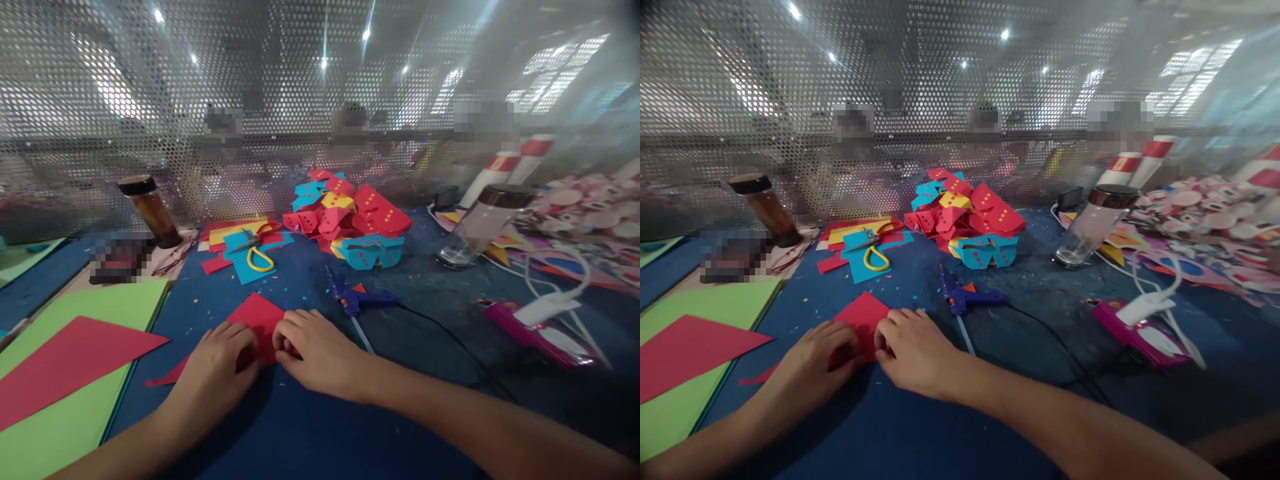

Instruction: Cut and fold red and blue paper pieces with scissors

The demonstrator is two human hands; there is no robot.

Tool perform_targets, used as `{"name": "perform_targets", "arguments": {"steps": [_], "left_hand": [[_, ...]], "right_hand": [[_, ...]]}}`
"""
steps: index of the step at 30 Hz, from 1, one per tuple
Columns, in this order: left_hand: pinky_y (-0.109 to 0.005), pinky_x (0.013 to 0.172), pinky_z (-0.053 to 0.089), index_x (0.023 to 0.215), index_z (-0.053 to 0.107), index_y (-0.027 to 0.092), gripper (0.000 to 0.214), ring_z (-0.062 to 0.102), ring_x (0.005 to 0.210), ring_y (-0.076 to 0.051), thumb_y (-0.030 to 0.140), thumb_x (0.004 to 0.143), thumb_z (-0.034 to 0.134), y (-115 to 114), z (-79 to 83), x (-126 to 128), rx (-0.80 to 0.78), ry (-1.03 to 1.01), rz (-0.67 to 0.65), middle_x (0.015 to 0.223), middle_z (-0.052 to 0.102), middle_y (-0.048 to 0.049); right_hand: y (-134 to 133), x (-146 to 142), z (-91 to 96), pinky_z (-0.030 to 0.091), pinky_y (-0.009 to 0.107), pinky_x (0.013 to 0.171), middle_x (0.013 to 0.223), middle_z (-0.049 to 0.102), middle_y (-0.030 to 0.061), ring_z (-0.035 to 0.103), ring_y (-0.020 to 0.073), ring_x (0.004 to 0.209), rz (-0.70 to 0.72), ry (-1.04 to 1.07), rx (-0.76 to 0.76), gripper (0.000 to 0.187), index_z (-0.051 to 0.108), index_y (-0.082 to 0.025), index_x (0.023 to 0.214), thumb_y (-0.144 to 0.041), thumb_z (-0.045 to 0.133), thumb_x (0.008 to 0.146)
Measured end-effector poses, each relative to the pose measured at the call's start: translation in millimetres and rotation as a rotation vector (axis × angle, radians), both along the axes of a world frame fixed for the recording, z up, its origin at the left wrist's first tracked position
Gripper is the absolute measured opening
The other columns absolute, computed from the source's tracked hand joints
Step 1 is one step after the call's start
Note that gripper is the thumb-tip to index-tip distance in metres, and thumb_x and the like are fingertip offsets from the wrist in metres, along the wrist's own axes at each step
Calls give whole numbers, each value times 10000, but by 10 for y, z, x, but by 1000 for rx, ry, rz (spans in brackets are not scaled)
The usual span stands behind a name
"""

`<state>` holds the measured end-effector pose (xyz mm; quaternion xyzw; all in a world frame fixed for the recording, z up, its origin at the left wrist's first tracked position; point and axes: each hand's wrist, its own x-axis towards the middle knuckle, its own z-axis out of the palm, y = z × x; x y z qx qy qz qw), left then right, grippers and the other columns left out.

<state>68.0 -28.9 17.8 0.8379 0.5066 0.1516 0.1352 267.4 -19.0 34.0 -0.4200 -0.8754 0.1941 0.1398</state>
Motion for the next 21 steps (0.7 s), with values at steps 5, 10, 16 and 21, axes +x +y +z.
{"name": "perform_targets", "arguments": {"steps": [5,10,16,21], "left_hand": [[-329,708,377,727,569,209,96,576,804,-217,149,800,550,-28,37,43,-17,60,61,780,652,4],[-350,715,365,758,579,221,95,570,824,-230,142,777,531,-53,47,-9,-16,84,90,807,659,-2],[-357,727,373,759,589,223,92,576,823,-238,151,782,535,-63,38,-92,-9,91,114,803,663,1],[-350,699,380,736,590,224,75,563,763,-225,196,799,560,-75,2,-193,16,81,122,763,662,0]], "right_hand": [[-2,-2,-11,364,318,785,936,622,16,538,166,876,5,-5,19,51,565,-193,852,-150,590,842],[6,-7,-23,356,320,782,934,620,18,538,168,881,8,-6,31,56,570,-195,858,-145,589,843],[12,8,-32,340,305,747,915,619,6,526,152,836,12,6,21,64,567,-194,844,-139,600,836],[15,5,-39,340,305,756,916,619,1,525,152,844,4,19,22,79,552,-195,830,-134,602,829]]}}
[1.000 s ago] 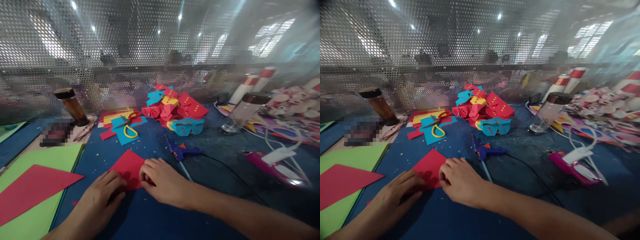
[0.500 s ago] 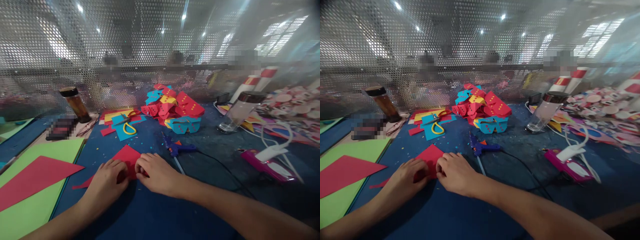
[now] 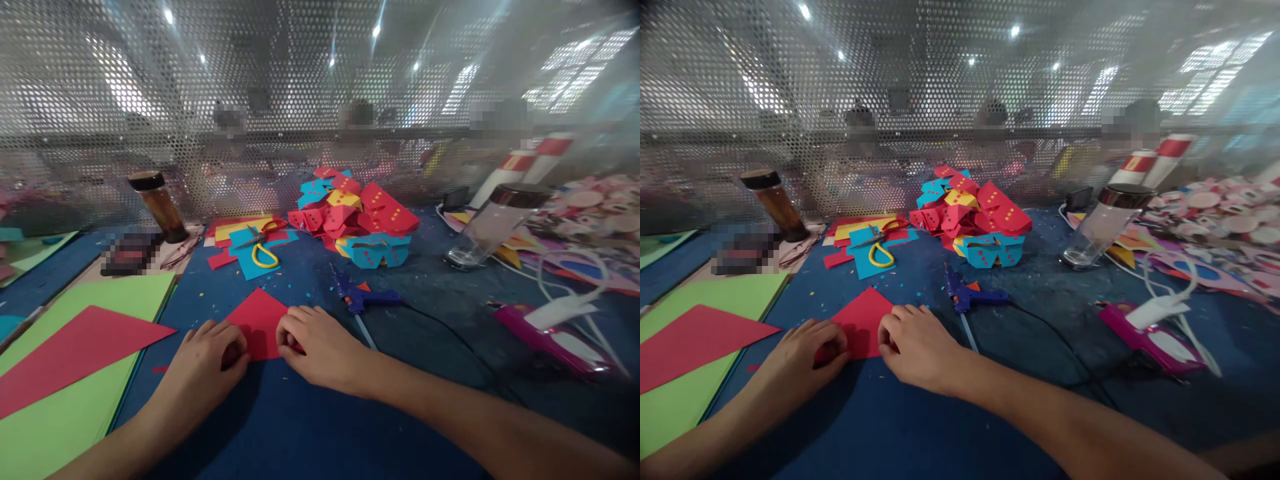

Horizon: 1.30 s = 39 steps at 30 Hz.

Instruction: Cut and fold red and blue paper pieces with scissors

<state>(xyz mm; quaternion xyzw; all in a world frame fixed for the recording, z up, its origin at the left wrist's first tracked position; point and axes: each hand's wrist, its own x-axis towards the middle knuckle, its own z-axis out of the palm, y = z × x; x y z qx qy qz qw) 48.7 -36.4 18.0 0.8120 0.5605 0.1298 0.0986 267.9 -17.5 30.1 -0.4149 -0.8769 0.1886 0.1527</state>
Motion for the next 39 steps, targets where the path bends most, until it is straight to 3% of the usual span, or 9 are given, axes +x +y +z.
{"name": "perform_targets", "arguments": {"steps": [11,39], "left_hand": [[-353,708,413,740,596,225,110,565,755,-224,233,838,545,-52,1,-136,32,-32,-2,771,663,0],[-354,676,372,737,558,239,136,553,770,-247,293,847,499,-33,-21,-362,-85,-3,45,762,627,-20]], "right_hand": [[10,0,25,340,307,753,902,620,3,522,149,827,6,-3,-25,85,547,-192,817,-125,597,834],[34,17,-39,337,300,740,885,610,-13,522,145,816,6,20,-29,80,547,-208,819,-150,600,828]]}}
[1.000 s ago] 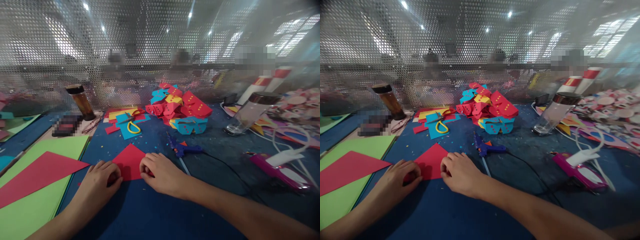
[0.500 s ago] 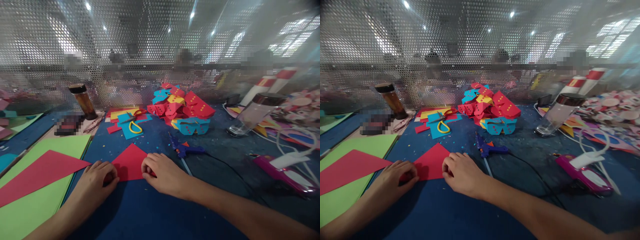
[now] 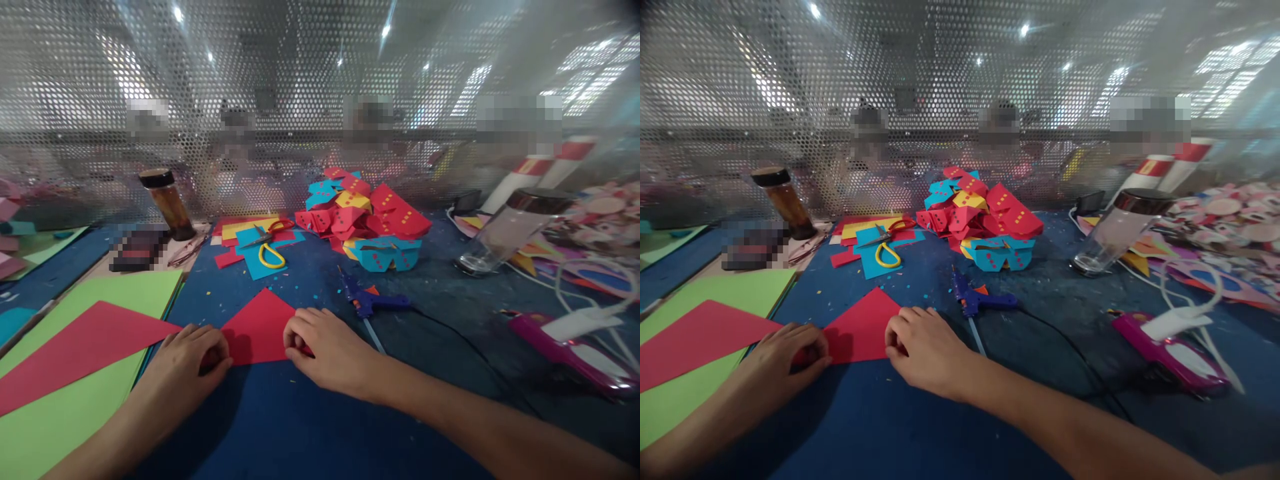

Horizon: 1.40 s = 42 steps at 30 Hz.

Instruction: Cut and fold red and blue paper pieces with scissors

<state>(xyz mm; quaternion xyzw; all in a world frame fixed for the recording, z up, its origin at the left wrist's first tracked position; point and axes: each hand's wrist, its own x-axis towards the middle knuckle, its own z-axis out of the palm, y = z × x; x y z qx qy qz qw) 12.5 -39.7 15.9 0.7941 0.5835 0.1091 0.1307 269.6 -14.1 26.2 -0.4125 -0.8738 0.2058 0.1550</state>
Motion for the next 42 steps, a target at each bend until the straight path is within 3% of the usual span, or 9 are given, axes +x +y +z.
{"name": "perform_targets", "arguments": {"steps": [42], "left_hand": [[-331,662,422,753,611,233,162,606,725,-233,312,829,492,1,91,-349,-67,55,47,763,657,-16]], "right_hand": [[4,-6,44,337,305,737,884,613,-8,525,150,815,-3,-9,-32,74,556,-211,822,-144,589,826]]}}
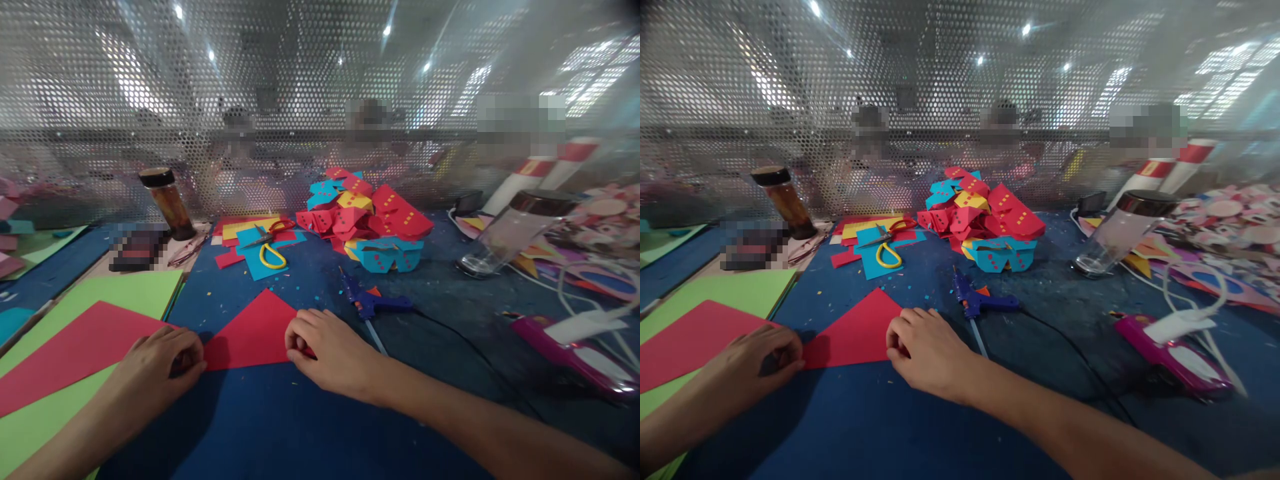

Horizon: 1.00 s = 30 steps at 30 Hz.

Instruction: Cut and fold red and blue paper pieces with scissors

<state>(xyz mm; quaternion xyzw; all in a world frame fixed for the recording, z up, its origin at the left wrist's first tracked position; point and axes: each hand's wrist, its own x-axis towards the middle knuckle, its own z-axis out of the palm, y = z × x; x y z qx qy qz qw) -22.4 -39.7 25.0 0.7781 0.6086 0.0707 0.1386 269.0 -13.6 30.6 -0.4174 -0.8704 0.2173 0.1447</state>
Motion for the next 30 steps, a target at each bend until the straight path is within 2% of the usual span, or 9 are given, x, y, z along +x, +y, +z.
{"name": "perform_targets", "arguments": {"steps": [10,15,24,30], "left_hand": [[-342,677,430,771,603,230,183,607,745,-234,335,859,483,0,-56,-59,-19,-19,10,784,661,-23],[-319,650,435,756,610,230,165,604,717,-216,347,830,519,6,-71,-82,8,-38,4,765,663,-17],[-311,665,439,744,604,241,178,603,713,-204,335,843,490,-17,29,-63,-9,-45,-47,750,652,-14],[-314,645,418,719,592,238,183,592,696,-210,324,832,478,2,-25,-75,6,-21,-34,737,640,-17]], "right_hand": [[2,-2,-11,331,300,737,877,608,-13,518,142,815,7,9,2,90,543,-206,814,-129,589,821],[2,-2,-19,334,303,737,874,611,-11,520,146,806,1,15,4,86,550,-208,818,-134,594,821],[4,1,-22,340,305,750,883,610,-14,525,141,813,1,-4,11,76,550,-209,825,-145,590,832],[8,-5,-20,341,304,752,888,616,-13,524,144,822,4,-4,9,83,546,-211,822,-138,584,830]]}}
